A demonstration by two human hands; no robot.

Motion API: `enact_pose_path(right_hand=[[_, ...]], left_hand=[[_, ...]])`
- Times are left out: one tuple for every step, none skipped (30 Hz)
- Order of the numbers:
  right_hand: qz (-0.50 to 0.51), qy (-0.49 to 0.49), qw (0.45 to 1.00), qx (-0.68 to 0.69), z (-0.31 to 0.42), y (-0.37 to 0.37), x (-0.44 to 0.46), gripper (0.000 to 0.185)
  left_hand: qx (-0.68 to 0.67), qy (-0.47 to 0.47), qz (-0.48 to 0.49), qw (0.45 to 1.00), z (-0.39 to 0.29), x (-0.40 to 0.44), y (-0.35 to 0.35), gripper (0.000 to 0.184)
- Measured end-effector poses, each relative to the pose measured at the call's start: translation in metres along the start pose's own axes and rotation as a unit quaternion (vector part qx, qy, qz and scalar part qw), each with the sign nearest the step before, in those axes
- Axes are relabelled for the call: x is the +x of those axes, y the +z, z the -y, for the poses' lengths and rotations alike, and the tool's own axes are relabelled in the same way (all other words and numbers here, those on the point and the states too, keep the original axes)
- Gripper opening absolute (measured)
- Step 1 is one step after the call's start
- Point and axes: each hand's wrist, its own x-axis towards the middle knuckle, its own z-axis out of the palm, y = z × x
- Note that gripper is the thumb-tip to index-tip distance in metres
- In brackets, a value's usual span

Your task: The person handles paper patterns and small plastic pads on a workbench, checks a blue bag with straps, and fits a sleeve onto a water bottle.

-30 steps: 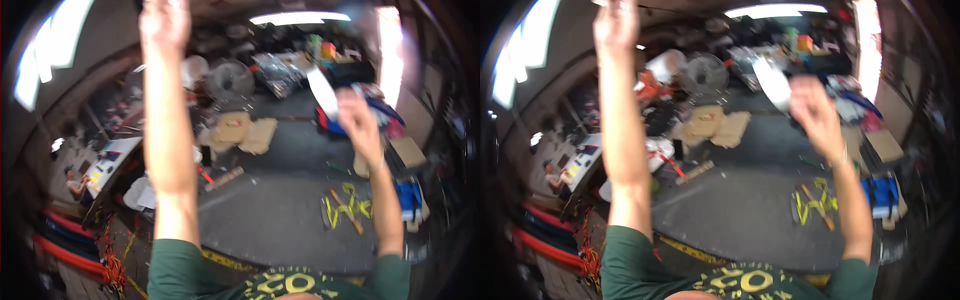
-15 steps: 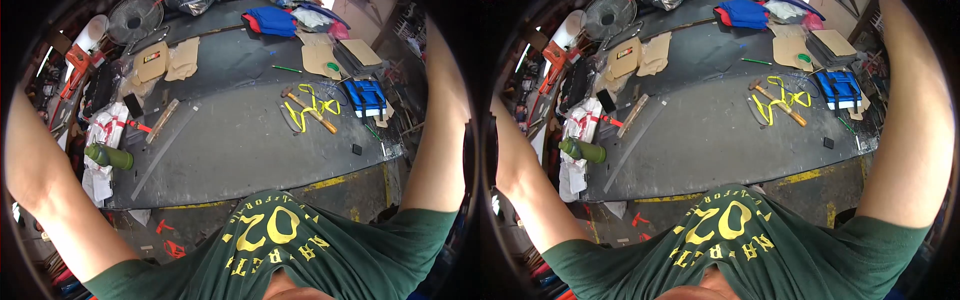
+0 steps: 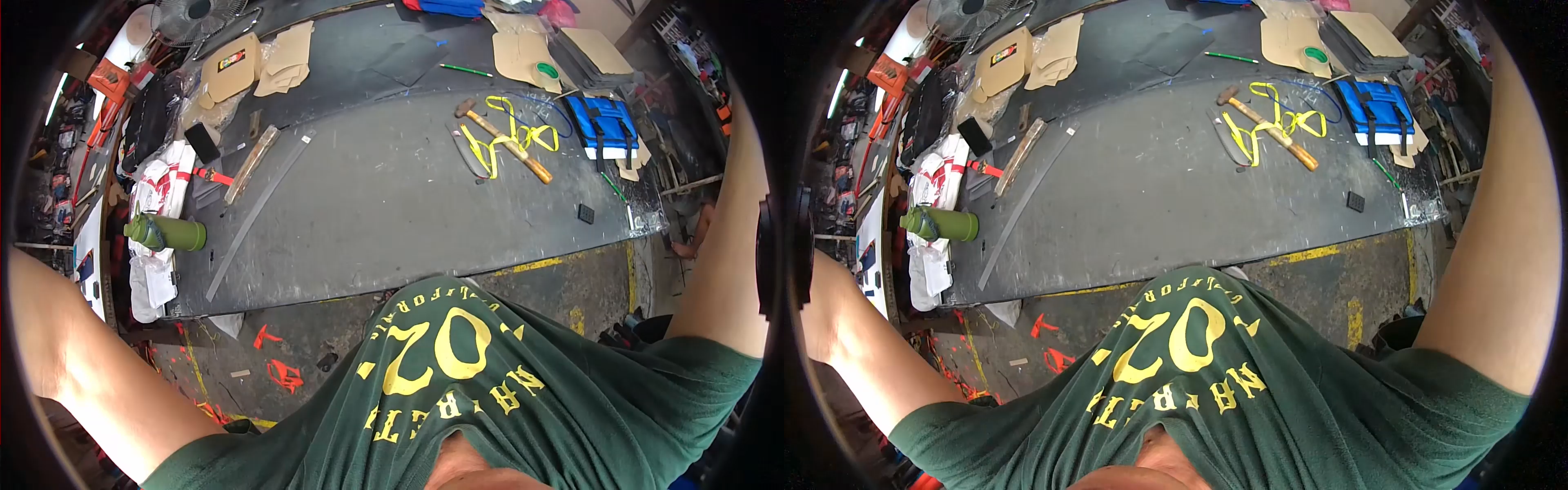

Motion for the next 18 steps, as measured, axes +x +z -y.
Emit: enact_pose_path(right_hand=[[0.001, 0.0, 1.0, 0.001, -0.001, 0.0, -0.002, 0.031], [0.004, 0.001, 1.0, 0.0, -0.003, 0.002, -0.003, 0.031], [0.005, 0.0, 1.0, 0.001, -0.005, 0.002, -0.003, 0.031], [0.009, -0.001, 1.0, 0.001, -0.006, 0.002, -0.003, 0.031], [0.011, -0.001, 1.0, 0.001, -0.007, 0.003, -0.004, 0.032], [0.013, -0.003, 1.0, -0.001, -0.007, 0.004, -0.005, 0.032], [0.014, -0.005, 1.0, 0.0, -0.007, 0.005, -0.005, 0.032], [0.016, -0.007, 1.0, 0.001, -0.008, 0.006, -0.005, 0.032], [0.017, -0.009, 1.0, 0.0, -0.008, 0.007, -0.006, 0.033], [0.02, -0.009, 1.0, 0.003, -0.009, 0.009, -0.006, 0.033], [0.021, -0.012, 1.0, 0.002, -0.01, 0.01, -0.005, 0.033], [0.025, -0.014, 1.0, 0.004, -0.011, 0.013, -0.004, 0.033], [0.029, -0.018, 0.999, 0.007, -0.012, 0.014, -0.003, 0.034], [0.031, -0.021, 0.999, 0.012, -0.012, 0.016, -0.002, 0.034], [0.03, -0.023, 0.999, 0.023, -0.016, 0.02, -0.001, 0.034], [0.032, -0.027, 0.999, 0.033, -0.018, 0.023, 0.0, 0.034], [0.034, -0.031, 0.998, 0.042, -0.02, 0.027, 0.002, 0.035], [0.033, -0.034, 0.997, 0.055, -0.022, 0.032, 0.003, 0.035]], left_hand=[[0.014, -0.015, 0.004, 1.0, 0.004, -0.011, 0.0, 0.047], [0.029, -0.031, 0.007, 0.999, 0.007, -0.023, -0.001, 0.047], [0.041, -0.046, 0.009, 0.998, 0.011, -0.034, -0.002, 0.048], [0.053, -0.06, 0.013, 0.997, 0.015, -0.045, -0.001, 0.048], [0.062, -0.071, 0.015, 0.995, 0.017, -0.054, -0.003, 0.048], [0.075, -0.083, 0.019, 0.994, 0.019, -0.063, -0.003, 0.048], [0.083, -0.093, 0.022, 0.992, 0.021, -0.073, -0.004, 0.048], [0.093, -0.105, 0.024, 0.99, 0.022, -0.082, -0.004, 0.048], [0.099, -0.114, 0.028, 0.988, 0.025, -0.092, -0.004, 0.048], [0.109, -0.126, 0.032, 0.986, 0.026, -0.1, -0.004, 0.049], [0.114, -0.139, 0.035, 0.983, 0.027, -0.109, -0.002, 0.049], [0.115, -0.145, 0.039, 0.982, 0.031, -0.108, -0.001, 0.049], [0.127, -0.162, 0.041, 0.978, 0.033, -0.125, -0.002, 0.049], [0.133, -0.176, 0.042, 0.975, 0.035, -0.134, -0.004, 0.049], [0.14, -0.191, 0.044, 0.971, 0.039, -0.148, -0.005, 0.049], [0.149, -0.207, 0.044, 0.966, 0.041, -0.16, -0.006, 0.049], [0.156, -0.222, 0.048, 0.961, 0.044, -0.172, -0.007, 0.049], [0.163, -0.24, 0.052, 0.956, 0.046, -0.184, -0.006, 0.05]])
